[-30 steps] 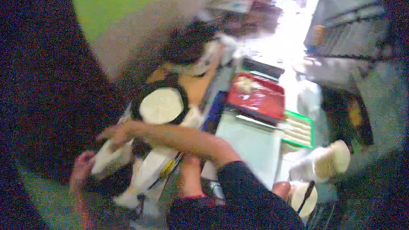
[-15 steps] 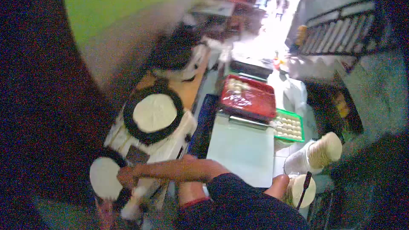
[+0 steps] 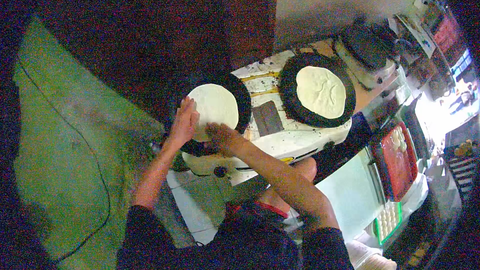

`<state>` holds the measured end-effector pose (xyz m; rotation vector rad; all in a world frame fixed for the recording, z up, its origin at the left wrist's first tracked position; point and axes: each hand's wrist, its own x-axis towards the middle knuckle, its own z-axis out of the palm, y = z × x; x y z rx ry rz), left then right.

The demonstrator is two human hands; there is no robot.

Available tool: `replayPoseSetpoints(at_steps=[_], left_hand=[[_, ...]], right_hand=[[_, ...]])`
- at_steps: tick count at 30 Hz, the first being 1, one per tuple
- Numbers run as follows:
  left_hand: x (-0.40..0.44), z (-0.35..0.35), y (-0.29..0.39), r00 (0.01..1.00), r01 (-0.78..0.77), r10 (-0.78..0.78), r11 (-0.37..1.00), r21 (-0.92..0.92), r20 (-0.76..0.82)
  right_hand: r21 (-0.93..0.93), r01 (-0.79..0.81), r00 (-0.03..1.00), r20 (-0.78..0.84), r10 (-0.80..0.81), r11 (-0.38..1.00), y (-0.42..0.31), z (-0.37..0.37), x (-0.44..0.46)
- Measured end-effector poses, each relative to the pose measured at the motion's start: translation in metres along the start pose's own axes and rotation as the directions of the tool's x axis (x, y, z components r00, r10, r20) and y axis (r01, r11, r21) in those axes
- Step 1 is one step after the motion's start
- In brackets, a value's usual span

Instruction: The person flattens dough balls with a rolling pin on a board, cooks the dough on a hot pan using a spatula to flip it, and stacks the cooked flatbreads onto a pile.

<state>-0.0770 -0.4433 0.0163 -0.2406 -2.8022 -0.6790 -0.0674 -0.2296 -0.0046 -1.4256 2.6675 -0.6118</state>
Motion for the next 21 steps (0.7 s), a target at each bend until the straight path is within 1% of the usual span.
replayPoseSetpoints(at_steps=[1, 2, 4, 5, 6, 7, 8, 9, 10, 11, 13, 14, 16, 17, 18, 19, 20, 21], left_hand=[[0.001, -0.003, 0.002, 0.999, 0.038, -0.038, 0.999, 0.003, 0.021], [-0.002, -0.009, -0.001, 0.999, 0.054, -0.054, 0.998, 0.021, 0.001], [-0.012, -0.013, -0.007, 0.995, 0.091, -0.089, 0.995, 0.037, -0.04], [-0.012, -0.014, -0.002, 0.99, 0.132, -0.131, 0.991, 0.016, -0.042], [-0.01, -0.005, -0.004, 0.995, 0.081, -0.078, 0.996, 0.041, -0.069], [0.009, 0.014, 0.002, 0.994, -0.021, 0.025, 0.999, 0.042, -0.11], [0.033, 0.025, 0.026, 0.98, -0.168, 0.135, 0.954, 0.248, 0.145], [0.038, 0.01, 0.064, 0.935, -0.115, 0.08, 0.99, 0.082, 0.345], [0.025, 0.008, 0.057, 0.922, -0.141, 0.074, 0.979, 0.151, 0.38], [0.005, -0.001, 0.03, 0.938, -0.135, 0.031, 0.95, 0.28, 0.346], [-0.03, -0.022, -0.037, 0.966, -0.074, -0.084, 0.817, 0.572, 0.245], [-0.039, -0.034, -0.04, 0.972, -0.004, -0.139, 0.796, 0.606, 0.188], [-0.058, -0.056, -0.016, 0.976, 0.131, -0.191, 0.896, 0.423, 0.102], [-0.068, -0.072, 0.002, 0.974, 0.188, -0.217, 0.929, 0.318, 0.059], [-0.07, -0.067, 0.017, 0.98, 0.195, -0.2, 0.958, 0.211, 0.003], [-0.05, -0.055, 0.046, 0.99, 0.141, -0.143, 0.985, 0.103, 0.008], [-0.041, -0.037, 0.066, 0.997, 0.082, -0.081, 0.996, -0.022, 0.008], [-0.037, -0.02, 0.087, 0.999, 0.024, -0.021, 0.99, -0.14, 0.025]], right_hand=[[0.075, -0.056, 0.984, 0.174, 0.043, 0.996, -0.007, -0.005, 0.001], [0.158, -0.106, 0.953, 0.298, 0.055, 0.982, -0.022, -0.026, -0.003], [0.284, -0.241, 0.838, 0.544, 0.051, 0.928, -0.046, -0.076, -0.02], [0.299, -0.058, 0.986, 0.168, 0.008, 0.952, -0.039, -0.052, -0.026], [0.084, 0.056, 0.988, 0.137, -0.067, 0.995, -0.016, -0.038, -0.014], [-0.143, 0.156, 0.984, 0.105, -0.142, 0.977, 0.005, -0.035, 0.0], [-0.184, 0.127, 0.989, 0.097, -0.11, 0.975, 0.016, -0.022, 0.017], [-0.16, 0.075, 0.995, 0.083, -0.062, 0.984, 0.019, -0.006, 0.034], [-0.116, -0.013, 0.997, 0.07, 0.021, 0.993, 0.029, 0.008, 0.048], [-0.076, -0.104, 0.992, 0.059, 0.108, 0.992, 0.034, 0.019, 0.056], [-0.022, -0.303, 0.953, 0.01, 0.303, 0.953, 0.046, 0.021, 0.04], [-0.035, -0.259, 0.944, -0.223, 0.245, 0.965, 0.019, 0.003, 0.023], [-0.04, -0.26, 0.927, -0.289, 0.238, 0.965, 0.014, -0.022, -0.022], [0.018, -0.3, 0.937, -0.182, 0.298, 0.954, 0.005, -0.053, -0.057], [0.068, -0.345, 0.935, -0.068, 0.349, 0.936, -0.006, -0.076, -0.092], [0.158, -0.452, 0.884, -0.054, 0.465, 0.878, 0.007, -0.101, -0.125], [0.216, -0.54, 0.828, -0.035, 0.56, 0.813, 0.019, -0.104, -0.157], [0.237, -0.557, 0.783, -0.168, 0.599, 0.796, 0.031, -0.088, -0.194]])
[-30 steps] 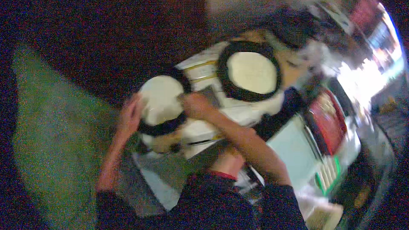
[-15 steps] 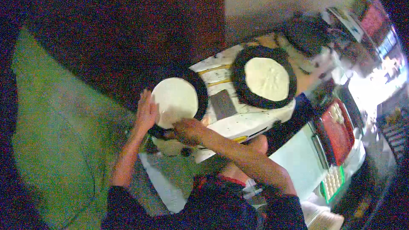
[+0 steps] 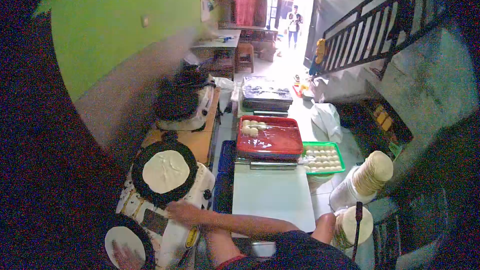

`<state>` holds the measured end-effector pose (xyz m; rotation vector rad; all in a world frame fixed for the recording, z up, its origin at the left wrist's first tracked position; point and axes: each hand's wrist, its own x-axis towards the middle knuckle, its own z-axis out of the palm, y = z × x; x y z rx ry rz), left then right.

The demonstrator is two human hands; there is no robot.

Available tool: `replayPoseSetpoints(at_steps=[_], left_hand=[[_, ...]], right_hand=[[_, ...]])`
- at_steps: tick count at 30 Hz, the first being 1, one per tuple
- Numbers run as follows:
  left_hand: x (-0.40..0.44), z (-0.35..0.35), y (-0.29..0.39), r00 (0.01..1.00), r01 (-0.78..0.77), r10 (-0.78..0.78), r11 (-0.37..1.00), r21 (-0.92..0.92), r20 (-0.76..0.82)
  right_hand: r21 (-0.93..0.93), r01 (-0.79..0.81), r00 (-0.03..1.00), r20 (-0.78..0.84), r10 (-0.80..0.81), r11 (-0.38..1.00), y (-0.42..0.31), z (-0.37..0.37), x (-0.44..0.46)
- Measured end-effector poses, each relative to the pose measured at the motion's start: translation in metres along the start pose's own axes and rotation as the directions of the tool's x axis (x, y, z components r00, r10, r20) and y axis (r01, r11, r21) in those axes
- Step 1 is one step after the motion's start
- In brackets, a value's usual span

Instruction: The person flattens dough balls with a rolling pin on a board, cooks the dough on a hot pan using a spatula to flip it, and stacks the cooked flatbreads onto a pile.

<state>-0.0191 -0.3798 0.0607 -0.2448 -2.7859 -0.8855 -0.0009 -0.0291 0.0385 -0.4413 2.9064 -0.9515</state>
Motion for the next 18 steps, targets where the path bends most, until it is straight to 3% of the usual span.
replayPoseSetpoints(at_steps=[1, 2, 3, 4, 5, 6, 8, 9, 11, 12, 13, 16, 18], left_hand=[[0.005, 0.023, 0.02, 0.997, -0.05, 0.056, 0.992, -0.119, 0.046], [0.007, 0.044, 0.045, 0.988, -0.068, 0.096, 0.971, -0.228, 0.118], [0.01, 0.067, 0.077, 0.973, -0.069, 0.135, 0.944, -0.323, 0.186], [0.01, 0.09, 0.118, 0.951, -0.056, 0.177, 0.904, -0.423, 0.252], [0.011, 0.113, 0.16, 0.923, -0.025, 0.218, 0.856, -0.516, 0.317], [0.017, 0.14, 0.189, 0.886, -0.084, 0.301, 0.852, -0.516, 0.352], [0.039, 0.252, 0.217, 0.809, -0.143, 0.487, 0.708, -0.692, 0.33], [0.038, 0.274, 0.259, 0.805, -0.017, 0.466, 0.638, -0.77, 0.368], [0.053, 0.329, 0.328, 0.733, -0.084, 0.546, 0.665, -0.742, 0.405], [0.051, 0.343, 0.358, 0.769, -0.195, 0.527, 0.732, -0.652, 0.361], [0.06, 0.41, 0.365, 0.816, -0.141, 0.448, 0.767, -0.626, 0.365], [0.065, 0.436, 0.42, 0.824, -0.084, 0.336, 0.869, -0.488, 0.456], [0.072, 0.471, 0.435, 0.826, 0.004, 0.235, 0.907, -0.422, 0.513]], right_hand=[[0.024, -0.027, 0.99, -0.141, 0.03, 0.999, 0.044, 0.01, -0.027], [-0.227, -0.042, 0.981, -0.196, -0.004, 0.973, 0.081, 0.007, -0.061], [-0.142, -0.114, 0.966, -0.247, 0.076, 0.983, 0.119, -0.001, -0.093], [0.155, -0.335, 0.894, -0.261, 0.365, 0.929, 0.087, -0.055, -0.137], [0.271, -0.323, 0.809, -0.417, 0.414, 0.907, 0.129, -0.054, -0.176], [0.341, -0.461, 0.707, -0.417, 0.571, 0.819, 0.148, -0.067, -0.208], [0.291, -0.496, 0.54, -0.634, 0.553, 0.818, 0.202, -0.089, -0.276], [0.267, -0.517, 0.454, -0.72, 0.525, 0.813, 0.221, -0.103, -0.305], [0.503, -0.541, 0.145, -0.734, 0.663, 0.674, 0.224, -0.142, -0.35], [0.434, -0.659, 0.036, -0.797, 0.602, 0.614, 0.249, -0.146, -0.372], [0.374, -0.764, -0.059, -0.852, 0.52, 0.527, 0.279, -0.146, -0.391], [0.512, -0.752, -0.213, -0.784, 0.582, 0.415, 0.318, -0.157, -0.425], [0.674, -0.615, -0.196, -0.634, 0.749, 0.409, 0.341, -0.156, -0.437]])
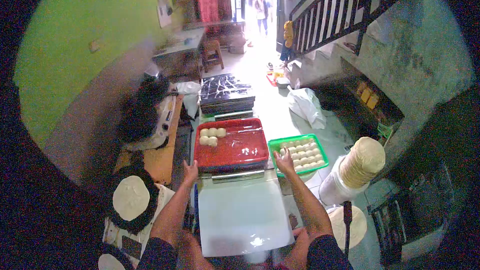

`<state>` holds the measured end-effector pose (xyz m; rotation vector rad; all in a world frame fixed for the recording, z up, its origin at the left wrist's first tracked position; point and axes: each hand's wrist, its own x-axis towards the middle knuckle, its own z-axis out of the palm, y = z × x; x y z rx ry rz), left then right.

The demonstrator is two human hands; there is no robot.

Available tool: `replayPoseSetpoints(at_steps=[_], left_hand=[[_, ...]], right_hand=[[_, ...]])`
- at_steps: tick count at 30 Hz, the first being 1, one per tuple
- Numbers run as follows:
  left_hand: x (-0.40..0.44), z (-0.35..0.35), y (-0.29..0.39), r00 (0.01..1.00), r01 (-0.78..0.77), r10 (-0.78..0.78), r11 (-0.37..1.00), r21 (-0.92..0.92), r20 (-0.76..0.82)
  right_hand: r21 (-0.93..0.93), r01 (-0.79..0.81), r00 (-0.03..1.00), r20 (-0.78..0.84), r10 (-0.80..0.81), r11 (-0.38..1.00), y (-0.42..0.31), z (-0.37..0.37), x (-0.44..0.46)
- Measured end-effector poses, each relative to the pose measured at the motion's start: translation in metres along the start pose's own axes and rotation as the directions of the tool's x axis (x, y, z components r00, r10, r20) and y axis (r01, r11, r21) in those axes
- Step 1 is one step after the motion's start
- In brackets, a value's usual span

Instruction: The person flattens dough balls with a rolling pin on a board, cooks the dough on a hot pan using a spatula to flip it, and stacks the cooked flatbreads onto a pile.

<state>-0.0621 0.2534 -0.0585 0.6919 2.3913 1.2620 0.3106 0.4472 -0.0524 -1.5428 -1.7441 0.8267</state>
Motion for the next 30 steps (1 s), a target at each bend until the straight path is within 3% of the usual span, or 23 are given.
replayPoseSetpoints(at_steps=[1, 2, 3, 5, 7, 9, 10, 13, 16, 18, 19, 21, 22, 23, 25, 26, 27, 28, 30], left_hand=[[0.007, 0.005, -0.001, 0.999, 0.038, -0.038, 0.999, 0.019, -0.011], [0.014, 0.008, 0.001, 0.997, 0.074, -0.073, 0.997, 0.035, -0.025], [0.016, 0.01, -0.001, 0.993, 0.115, -0.112, 0.992, 0.055, -0.04], [0.01, 0.002, 0.009, 0.977, 0.214, -0.213, 0.977, -0.019, 0.02], [0.002, -0.007, 0.021, 0.948, 0.313, -0.306, 0.945, -0.092, 0.087], [0.036, 0.009, -0.024, 0.958, 0.275, -0.278, 0.96, 0.054, 0.075], [0.046, 0.015, -0.042, 0.962, 0.254, -0.264, 0.959, 0.125, 0.073], [-0.004, -0.018, 0.005, 0.97, 0.142, -0.172, 0.975, 0.168, 0.175], [-0.044, -0.039, 0.025, 0.977, 0.06, -0.096, 0.981, 0.186, 0.192], [-0.067, -0.044, 0.023, 0.993, -0.008, -0.022, 0.969, 0.248, 0.119], [-0.071, -0.049, 0.017, 0.987, -0.019, -0.028, 0.959, 0.283, 0.159], [-0.076, -0.053, -0.006, 0.977, -0.018, -0.056, 0.94, 0.342, 0.206], [-0.069, -0.044, -0.026, 0.974, -0.009, -0.073, 0.933, 0.36, 0.213], [-0.075, -0.04, -0.047, 0.969, 0.013, -0.104, 0.926, 0.376, 0.222], [-0.089, -0.047, -0.043, 0.974, -0.049, -0.057, 0.89, 0.453, 0.217], [-0.097, -0.054, -0.036, 0.971, -0.069, -0.05, 0.879, 0.471, 0.235], [-0.103, -0.06, -0.027, 0.966, -0.09, -0.042, 0.867, 0.489, 0.253], [-0.11, -0.07, -0.002, 0.936, -0.002, -0.178, 0.859, 0.512, 0.303], [-0.125, -0.07, 0.01, 0.956, -0.211, 0.024, 0.753, 0.623, 0.294]], right_hand=[[0.074, -0.078, 0.994, 0.088, 0.071, 0.994, 0.01, 0.005, 0.009], [-0.004, 0.039, 0.999, -0.008, -0.039, 0.999, 0.022, 0.019, 0.018], [0.013, 0.011, 0.998, 0.064, -0.011, 1.0, 0.038, 0.024, 0.026], [0.039, -0.049, 0.976, 0.212, 0.04, 0.998, 0.038, 0.02, 0.025], [0.161, -0.048, 0.98, 0.2, 0.015, 0.986, 0.04, 0.024, 0.021], [0.26, -0.106, 0.967, 0.254, 0.039, 0.96, 0.011, 0.001, 0.002], [0.204, -0.116, 0.956, 0.288, 0.053, 0.972, 0.005, -0.007, 0.0], [0.197, -0.19, 0.931, 0.349, 0.112, 0.962, -0.002, -0.016, -0.014], [0.073, -0.237, 0.897, 0.4, 0.189, 0.969, -0.008, -0.029, -0.036], [-0.044, -0.271, 0.866, 0.425, 0.263, 0.962, -0.006, -0.031, -0.049], [-0.114, -0.15, 0.863, 0.469, 0.187, 0.982, 0.005, -0.033, -0.051], [-0.314, -0.027, 0.898, 0.409, 0.161, 0.949, 0.034, -0.024, -0.051], [-0.315, -0.102, 0.87, 0.431, 0.238, 0.944, 0.007, -0.038, -0.067], [-0.442, -0.045, 0.855, 0.447, 0.263, 0.896, 0.003, -0.043, -0.068], [-0.531, 0.133, 0.921, 0.378, 0.094, 0.837, -0.023, -0.049, -0.08], [-0.547, 0.087, 0.912, 0.38, 0.155, 0.833, -0.043, -0.05, -0.081], [-0.518, 0.178, 0.941, 0.338, 0.009, 0.837, -0.043, -0.041, -0.076], [-0.503, 0.271, 0.948, 0.289, -0.137, 0.821, -0.042, -0.032, -0.071], [-0.393, 0.477, 0.876, 0.281, -0.392, 0.786, -0.042, 0.008, -0.039]])
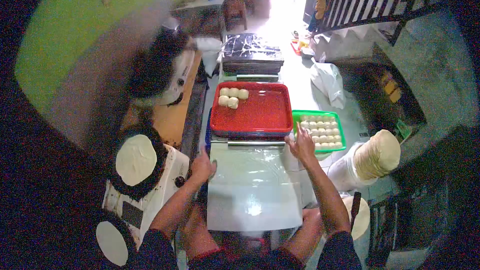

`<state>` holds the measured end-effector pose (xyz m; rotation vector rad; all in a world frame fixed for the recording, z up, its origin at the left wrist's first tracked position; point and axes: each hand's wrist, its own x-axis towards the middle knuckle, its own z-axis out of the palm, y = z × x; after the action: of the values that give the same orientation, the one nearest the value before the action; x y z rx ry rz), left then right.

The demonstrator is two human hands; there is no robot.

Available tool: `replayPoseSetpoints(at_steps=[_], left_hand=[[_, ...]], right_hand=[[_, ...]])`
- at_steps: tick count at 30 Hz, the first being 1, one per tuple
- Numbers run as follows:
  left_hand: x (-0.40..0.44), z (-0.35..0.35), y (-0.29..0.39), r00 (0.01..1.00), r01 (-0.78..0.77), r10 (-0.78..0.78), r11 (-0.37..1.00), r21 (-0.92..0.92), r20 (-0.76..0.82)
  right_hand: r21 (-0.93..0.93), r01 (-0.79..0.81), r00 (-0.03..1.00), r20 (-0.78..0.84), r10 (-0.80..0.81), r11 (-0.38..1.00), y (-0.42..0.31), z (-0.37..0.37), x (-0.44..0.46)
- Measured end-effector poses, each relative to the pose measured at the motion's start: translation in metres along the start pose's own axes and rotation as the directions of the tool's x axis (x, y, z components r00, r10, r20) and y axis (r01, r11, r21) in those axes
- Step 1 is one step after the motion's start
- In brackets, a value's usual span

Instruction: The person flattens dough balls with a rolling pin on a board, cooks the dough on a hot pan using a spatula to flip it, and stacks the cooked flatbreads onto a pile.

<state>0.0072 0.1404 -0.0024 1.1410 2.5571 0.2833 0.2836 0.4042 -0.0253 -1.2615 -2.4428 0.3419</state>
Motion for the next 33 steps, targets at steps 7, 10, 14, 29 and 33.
replayPoseSetpoints(at_steps=[7, 10, 14, 29, 33], left_hand=[[0.025, 0.106, 0.025, 0.871, -0.488, 0.489, 0.859, 0.157, 0.03], [0.028, 0.092, 0.037, 0.86, -0.51, 0.51, 0.86, 0.01, -0.017], [0.043, 0.105, 0.049, 0.864, -0.503, 0.503, 0.864, -0.001, 0.011], [0.084, 0.101, 0.035, 0.913, -0.407, 0.406, 0.913, -0.03, -0.033], [0.07, 0.015, 0.066, 0.84, -0.511, 0.484, 0.857, -0.06, -0.245]], right_hand=[[0.049, 0.066, 0.924, 0.375, -0.079, 0.997, -0.069, 0.092, 0.127], [-0.265, -0.052, 0.894, 0.418, 0.163, 0.963, -0.082, 0.137, 0.195], [0.517, 0.029, 0.948, 0.257, -0.188, 0.855, -0.08, 0.15, 0.256], [0.699, -0.075, 0.848, 0.42, -0.323, 0.711, -0.085, 0.008, 0.049], [0.506, -0.023, 0.622, 0.683, -0.384, 0.862, -0.076, 0.042, -0.086]])
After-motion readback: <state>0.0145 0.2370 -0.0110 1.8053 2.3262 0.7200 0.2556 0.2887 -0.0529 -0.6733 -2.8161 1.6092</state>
